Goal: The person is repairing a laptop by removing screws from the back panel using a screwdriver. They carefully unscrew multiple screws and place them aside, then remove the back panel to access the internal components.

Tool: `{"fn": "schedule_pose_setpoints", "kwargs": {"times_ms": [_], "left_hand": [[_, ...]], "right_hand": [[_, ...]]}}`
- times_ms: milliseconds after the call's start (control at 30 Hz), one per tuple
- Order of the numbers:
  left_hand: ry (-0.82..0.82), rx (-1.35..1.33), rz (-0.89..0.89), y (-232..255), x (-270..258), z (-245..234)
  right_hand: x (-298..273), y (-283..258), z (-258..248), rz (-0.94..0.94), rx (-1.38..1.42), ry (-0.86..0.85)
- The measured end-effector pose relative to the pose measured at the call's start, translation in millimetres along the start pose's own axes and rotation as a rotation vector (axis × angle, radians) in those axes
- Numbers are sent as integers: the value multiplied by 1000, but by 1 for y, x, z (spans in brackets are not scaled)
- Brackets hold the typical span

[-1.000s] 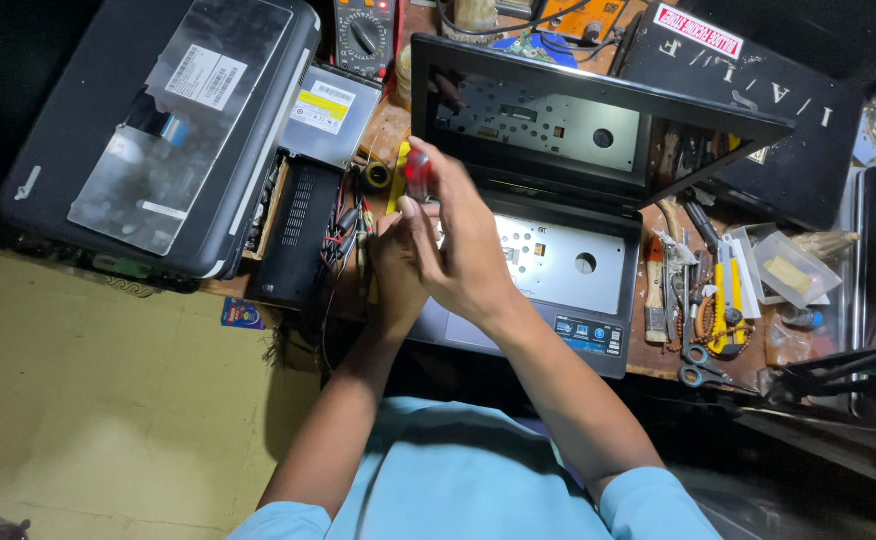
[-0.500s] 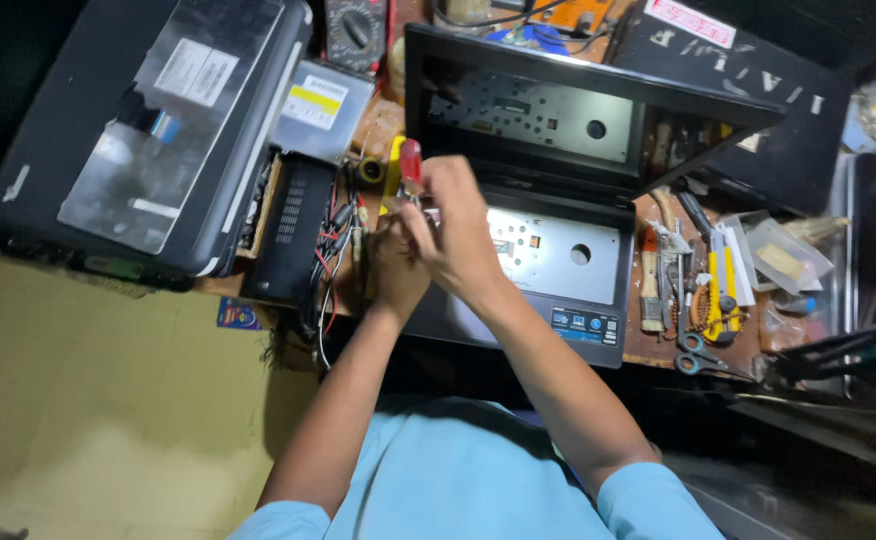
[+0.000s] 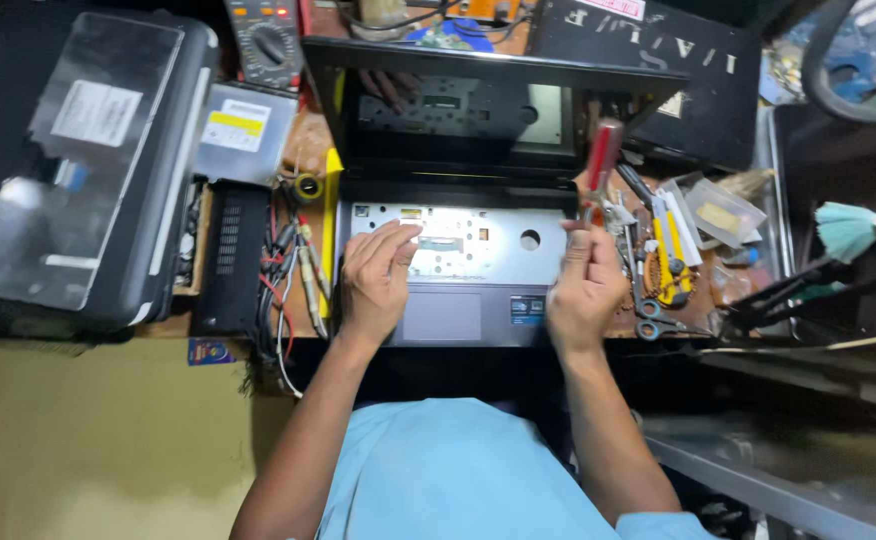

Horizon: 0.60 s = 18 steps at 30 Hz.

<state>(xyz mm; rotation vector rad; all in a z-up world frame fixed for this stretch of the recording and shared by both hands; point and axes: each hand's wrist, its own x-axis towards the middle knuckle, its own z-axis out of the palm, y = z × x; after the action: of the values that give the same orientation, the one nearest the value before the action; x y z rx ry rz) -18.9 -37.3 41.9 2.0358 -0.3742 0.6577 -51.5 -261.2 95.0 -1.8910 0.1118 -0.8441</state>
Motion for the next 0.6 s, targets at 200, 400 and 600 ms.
{"fn": "schedule_pose_setpoints", "kwargs": {"times_ms": [200,400,600], "left_hand": [[-195,-35,35,27,-8,53],[-504,65,121,60,-4,89],[-655,98,119,77,7,72]], "right_hand": [[-10,76,-58,49,-459,-97],[-21,107,-64,1,-678,-139],[-24,98,-60,50,-822,-116]]}}
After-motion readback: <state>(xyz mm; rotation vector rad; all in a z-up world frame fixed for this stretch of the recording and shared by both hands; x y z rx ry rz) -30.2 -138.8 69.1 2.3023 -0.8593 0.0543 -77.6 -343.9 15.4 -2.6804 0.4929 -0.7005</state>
